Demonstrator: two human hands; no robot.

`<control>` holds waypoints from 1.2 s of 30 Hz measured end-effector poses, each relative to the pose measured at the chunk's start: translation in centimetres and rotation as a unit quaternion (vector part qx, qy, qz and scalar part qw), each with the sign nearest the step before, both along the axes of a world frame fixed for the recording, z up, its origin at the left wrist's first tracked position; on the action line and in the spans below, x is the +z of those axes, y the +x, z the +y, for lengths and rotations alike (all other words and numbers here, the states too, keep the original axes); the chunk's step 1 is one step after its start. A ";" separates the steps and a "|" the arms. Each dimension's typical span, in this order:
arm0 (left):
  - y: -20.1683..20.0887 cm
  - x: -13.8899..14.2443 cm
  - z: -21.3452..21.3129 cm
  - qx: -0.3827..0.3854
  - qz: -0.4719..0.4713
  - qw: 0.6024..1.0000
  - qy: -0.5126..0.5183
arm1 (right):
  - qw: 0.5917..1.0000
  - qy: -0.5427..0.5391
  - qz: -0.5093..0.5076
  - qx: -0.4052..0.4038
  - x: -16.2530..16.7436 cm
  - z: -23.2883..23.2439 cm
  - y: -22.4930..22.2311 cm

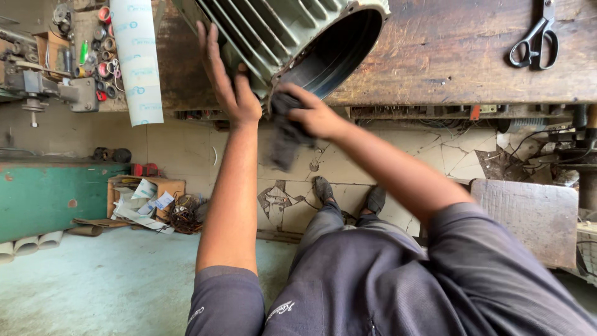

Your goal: The person fans through and aligns a stack of white flexible insulation strips on a workbench, sets them down, then works on an electric motor stator, wiping its rim with a cloth and using a long metal rod to press inside the stator slots. They finish by returning the rod to a tool rack.

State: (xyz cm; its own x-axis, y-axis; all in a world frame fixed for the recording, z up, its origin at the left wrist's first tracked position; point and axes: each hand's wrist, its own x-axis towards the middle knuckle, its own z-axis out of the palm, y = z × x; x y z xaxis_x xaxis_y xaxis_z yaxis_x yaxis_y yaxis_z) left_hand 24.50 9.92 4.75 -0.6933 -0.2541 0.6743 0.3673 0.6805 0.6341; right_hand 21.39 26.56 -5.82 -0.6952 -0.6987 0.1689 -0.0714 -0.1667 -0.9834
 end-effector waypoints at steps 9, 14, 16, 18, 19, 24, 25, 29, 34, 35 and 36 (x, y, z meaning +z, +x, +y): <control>-0.2 0.3 0.0 0.003 0.003 1.000 -0.001 | 0.637 0.615 0.446 -0.127 2.1 10.4 -7.5; -0.1 0.6 0.2 0.012 0.007 1.000 -0.004 | 0.929 0.306 0.208 -0.025 2.0 7.1 -1.2; -0.2 0.7 0.2 0.012 0.006 1.000 -0.007 | 0.994 0.094 -0.005 0.062 2.1 6.9 0.7; -0.3 0.7 0.3 0.005 0.008 1.000 -0.009 | 0.995 0.033 0.085 -0.026 2.9 7.6 0.8; -0.3 0.7 0.3 0.001 0.005 1.000 -0.007 | 0.989 0.005 0.131 -0.072 3.6 8.1 0.2; 0.0 1.0 0.6 0.024 -0.005 1.000 -0.017 | 0.819 -0.345 -0.370 -0.270 7.9 8.0 -3.9; 0.0 1.1 0.7 0.026 -0.007 0.999 -0.019 | 0.805 -0.349 -0.402 -0.261 8.3 7.4 -4.1; -0.2 1.3 0.9 0.022 -0.017 0.999 -0.019 | 0.823 -0.370 -0.378 -0.206 8.3 3.6 -1.9; -0.5 1.3 0.6 0.013 -0.017 1.000 -0.022 | 0.946 -0.032 0.230 -0.228 7.6 1.4 2.6; -0.5 1.2 0.6 0.016 -0.024 0.999 -0.023 | 0.933 0.127 0.302 -0.150 7.4 2.0 2.6; -0.4 1.2 0.6 0.019 -0.031 0.999 -0.024 | 0.886 0.280 0.364 -0.065 7.2 3.2 2.1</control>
